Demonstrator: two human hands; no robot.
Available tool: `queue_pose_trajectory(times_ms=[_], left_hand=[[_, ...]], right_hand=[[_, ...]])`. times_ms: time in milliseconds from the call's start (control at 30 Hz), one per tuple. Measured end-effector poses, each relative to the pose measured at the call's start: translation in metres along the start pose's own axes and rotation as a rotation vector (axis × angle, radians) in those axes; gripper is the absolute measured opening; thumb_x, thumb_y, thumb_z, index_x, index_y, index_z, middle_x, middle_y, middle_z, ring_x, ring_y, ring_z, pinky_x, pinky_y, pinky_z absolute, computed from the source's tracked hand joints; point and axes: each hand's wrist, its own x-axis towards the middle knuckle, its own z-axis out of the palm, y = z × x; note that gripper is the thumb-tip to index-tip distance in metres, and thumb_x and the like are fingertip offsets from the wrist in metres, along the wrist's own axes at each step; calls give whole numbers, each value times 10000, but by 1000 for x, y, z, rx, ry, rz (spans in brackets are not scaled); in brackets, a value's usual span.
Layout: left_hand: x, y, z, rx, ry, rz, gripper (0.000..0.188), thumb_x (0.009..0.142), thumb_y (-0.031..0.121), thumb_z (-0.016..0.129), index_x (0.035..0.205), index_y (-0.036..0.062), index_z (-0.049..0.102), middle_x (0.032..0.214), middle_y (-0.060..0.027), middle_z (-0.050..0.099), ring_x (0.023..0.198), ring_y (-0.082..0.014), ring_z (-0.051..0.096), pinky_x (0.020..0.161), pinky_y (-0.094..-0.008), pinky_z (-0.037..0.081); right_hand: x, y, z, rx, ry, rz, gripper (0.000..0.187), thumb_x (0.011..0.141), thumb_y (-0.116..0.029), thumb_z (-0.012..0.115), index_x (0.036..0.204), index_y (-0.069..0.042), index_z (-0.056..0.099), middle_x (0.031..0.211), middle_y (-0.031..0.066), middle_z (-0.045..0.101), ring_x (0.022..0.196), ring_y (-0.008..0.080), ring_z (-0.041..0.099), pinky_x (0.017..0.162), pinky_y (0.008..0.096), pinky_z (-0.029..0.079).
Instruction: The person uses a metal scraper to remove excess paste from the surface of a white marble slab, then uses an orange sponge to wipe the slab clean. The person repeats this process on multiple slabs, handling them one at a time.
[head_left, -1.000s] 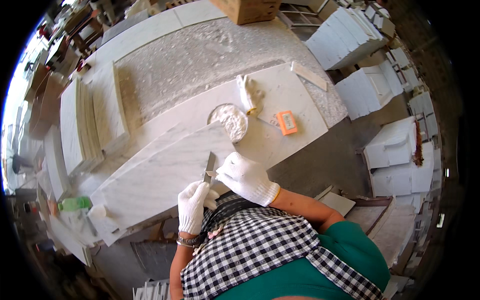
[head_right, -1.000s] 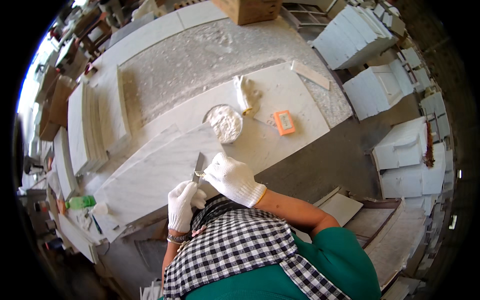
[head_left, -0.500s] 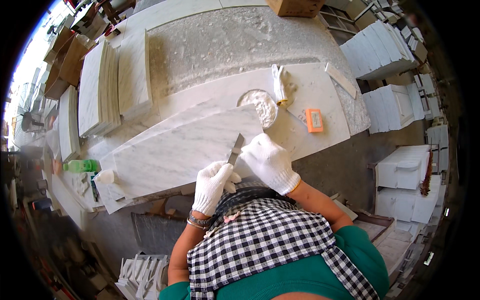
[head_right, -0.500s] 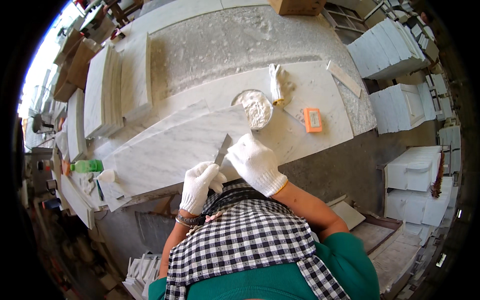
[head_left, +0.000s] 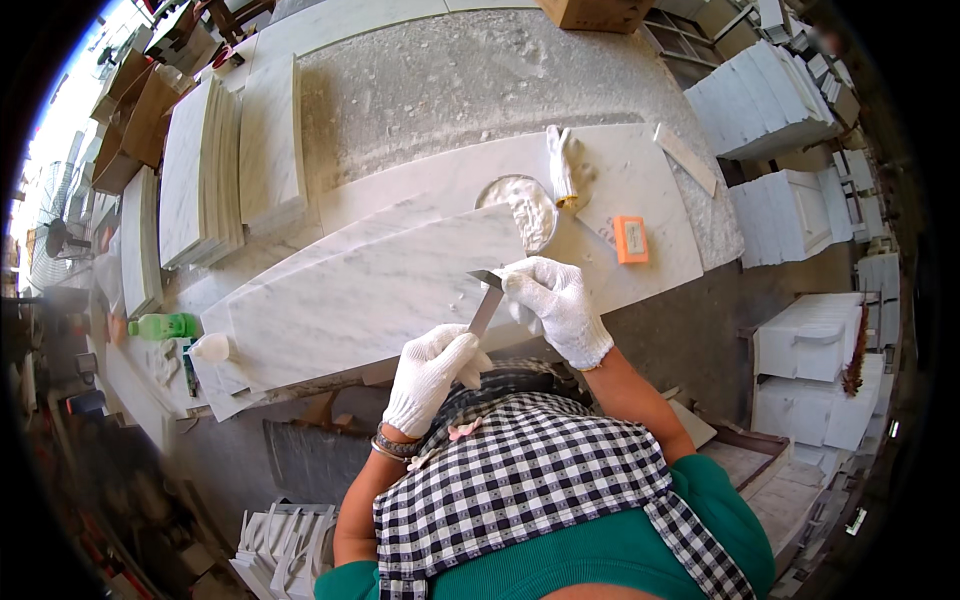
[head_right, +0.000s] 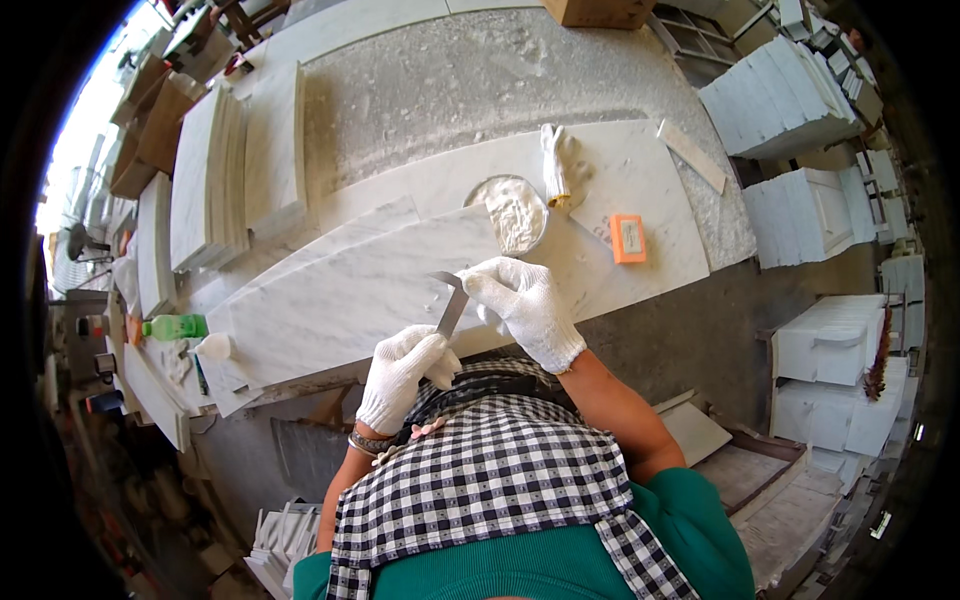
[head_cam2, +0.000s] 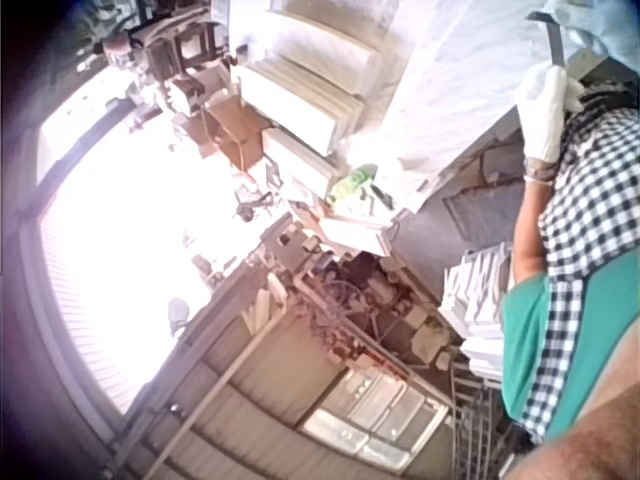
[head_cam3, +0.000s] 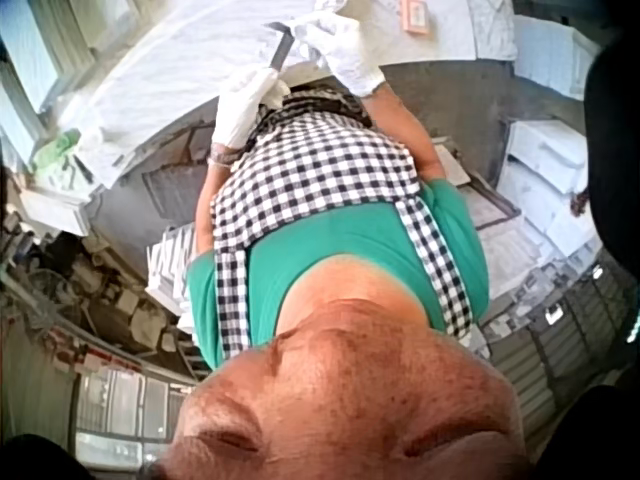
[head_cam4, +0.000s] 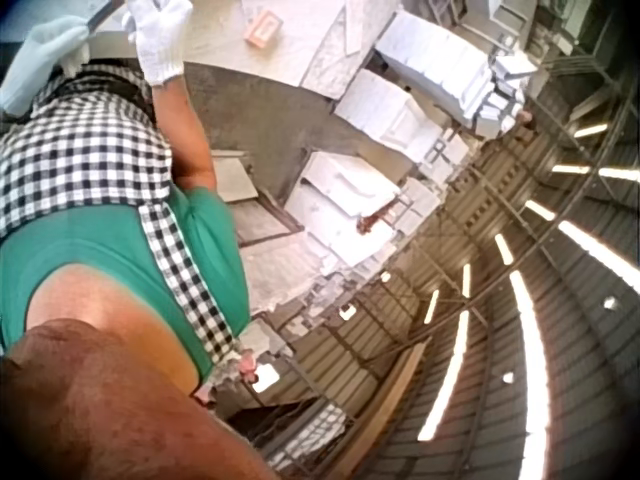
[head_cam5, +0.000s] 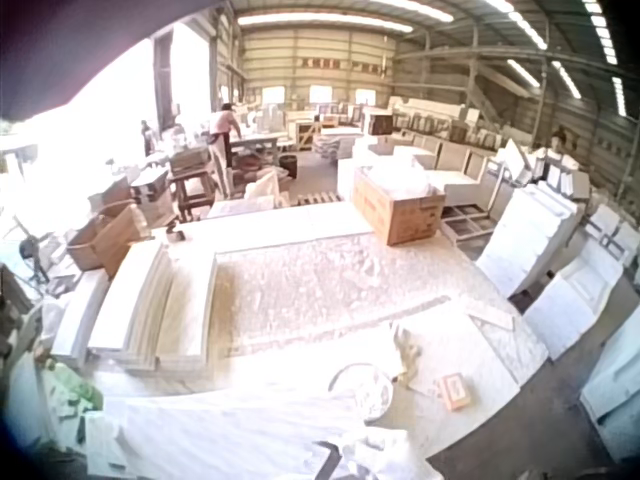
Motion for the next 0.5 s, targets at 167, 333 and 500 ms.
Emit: queue_pose_trajectory(times_ms=[167,333,500], left_hand=[[5,-9,-7,-449,-200,-238,610,1085,464,490,1318,-90,597,913,-174,726,663,-243,695,657,-338,583],[9,-14,0,-658,-242,-333,615,1071,486,512,1269,-91,598,892,-170,697,667,-263,677,646,-393,592],[7,-16,-4,-478,-92,-244,365,1066,291,585,1161,-55,651,872,-132,681,643,-219,649,614,-388,581]], right_hand=[[1,5,-2,78,113,-87,233,1001,-250,715,1041,-23,752,718,-35,627,601,17,527,512,200,389],[1,6,2,54,104,-70,223,1009,-235,699,1028,-19,750,755,-24,654,612,29,545,532,199,420],[2,12,-3,-104,207,-274,176,979,-179,734,1030,-11,753,1035,15,709,760,57,611,665,239,515]])
